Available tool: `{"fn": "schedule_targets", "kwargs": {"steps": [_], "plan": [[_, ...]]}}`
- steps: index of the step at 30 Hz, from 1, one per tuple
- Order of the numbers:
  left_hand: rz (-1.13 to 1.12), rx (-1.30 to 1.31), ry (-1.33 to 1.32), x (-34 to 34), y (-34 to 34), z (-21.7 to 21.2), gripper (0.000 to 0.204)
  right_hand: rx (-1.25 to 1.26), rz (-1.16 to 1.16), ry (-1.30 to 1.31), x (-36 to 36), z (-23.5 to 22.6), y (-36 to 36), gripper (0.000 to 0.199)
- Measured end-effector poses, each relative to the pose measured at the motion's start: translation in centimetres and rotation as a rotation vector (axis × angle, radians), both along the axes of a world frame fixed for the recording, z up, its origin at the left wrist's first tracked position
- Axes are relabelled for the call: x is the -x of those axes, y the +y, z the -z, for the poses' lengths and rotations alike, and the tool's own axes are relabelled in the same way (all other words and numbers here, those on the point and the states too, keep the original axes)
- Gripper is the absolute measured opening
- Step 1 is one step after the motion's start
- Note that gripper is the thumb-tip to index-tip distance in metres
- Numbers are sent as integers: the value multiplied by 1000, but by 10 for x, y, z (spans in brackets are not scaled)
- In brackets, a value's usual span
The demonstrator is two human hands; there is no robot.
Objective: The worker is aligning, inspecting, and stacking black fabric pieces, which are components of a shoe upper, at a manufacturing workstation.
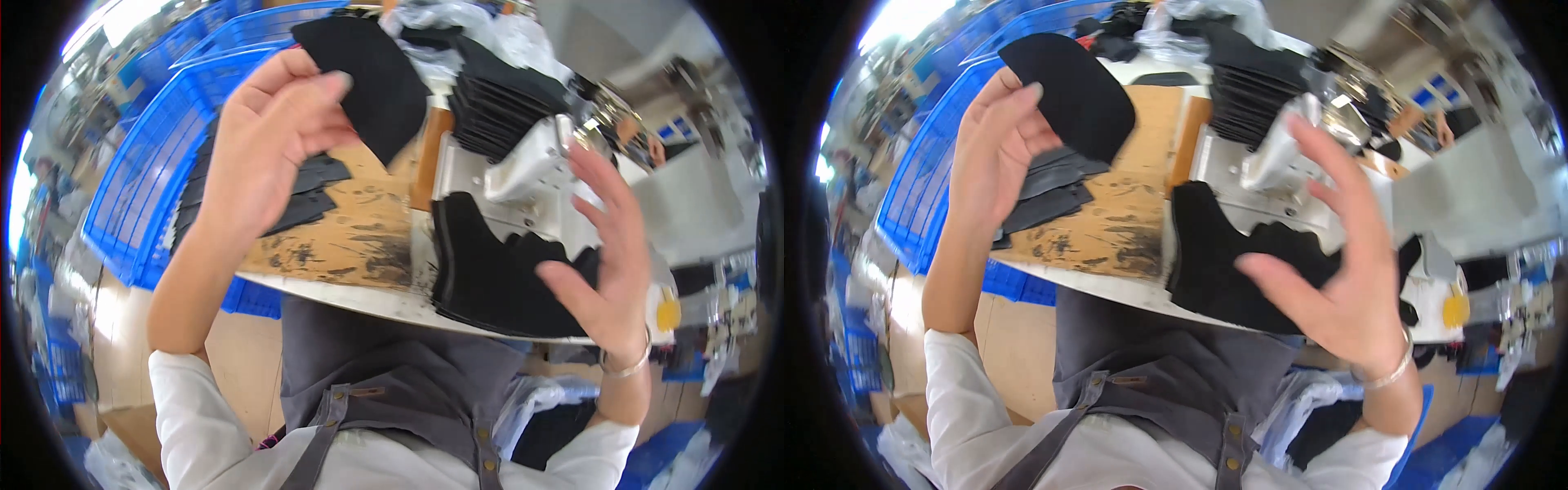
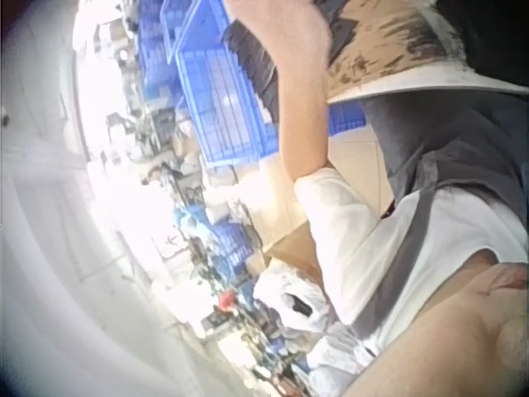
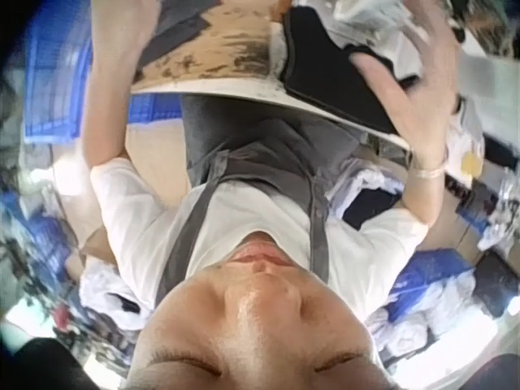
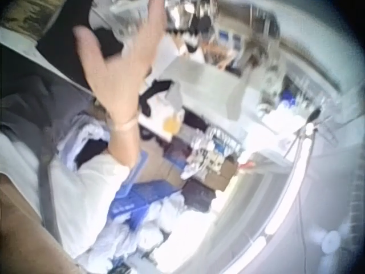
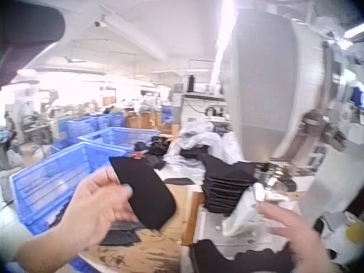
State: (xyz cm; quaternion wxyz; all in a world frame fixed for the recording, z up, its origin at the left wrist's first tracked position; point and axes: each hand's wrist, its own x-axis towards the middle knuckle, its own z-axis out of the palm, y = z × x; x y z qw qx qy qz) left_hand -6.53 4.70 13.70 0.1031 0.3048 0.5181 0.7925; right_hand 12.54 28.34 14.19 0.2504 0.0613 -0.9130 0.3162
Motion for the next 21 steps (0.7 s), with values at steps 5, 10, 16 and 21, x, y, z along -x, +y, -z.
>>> {"fn": "schedule_targets", "kwargs": {"steps": [5, 10, 16, 21], "plan": [[337, 122, -21, -61, 59, 5, 34, 713, -241, -277, 4, 10, 1, 48], [492, 363, -200, -76, 78, 13, 29, 691, -143, -377, -34, 25, 31, 19], [496, 669, -138, -81, 100, 13, 24, 880, -144, -551, -48, 32, 51, 21], [626, 791, -111, -77, 100, 19, 16, 733, -184, -464, -49, 49, 59, 24]]}}
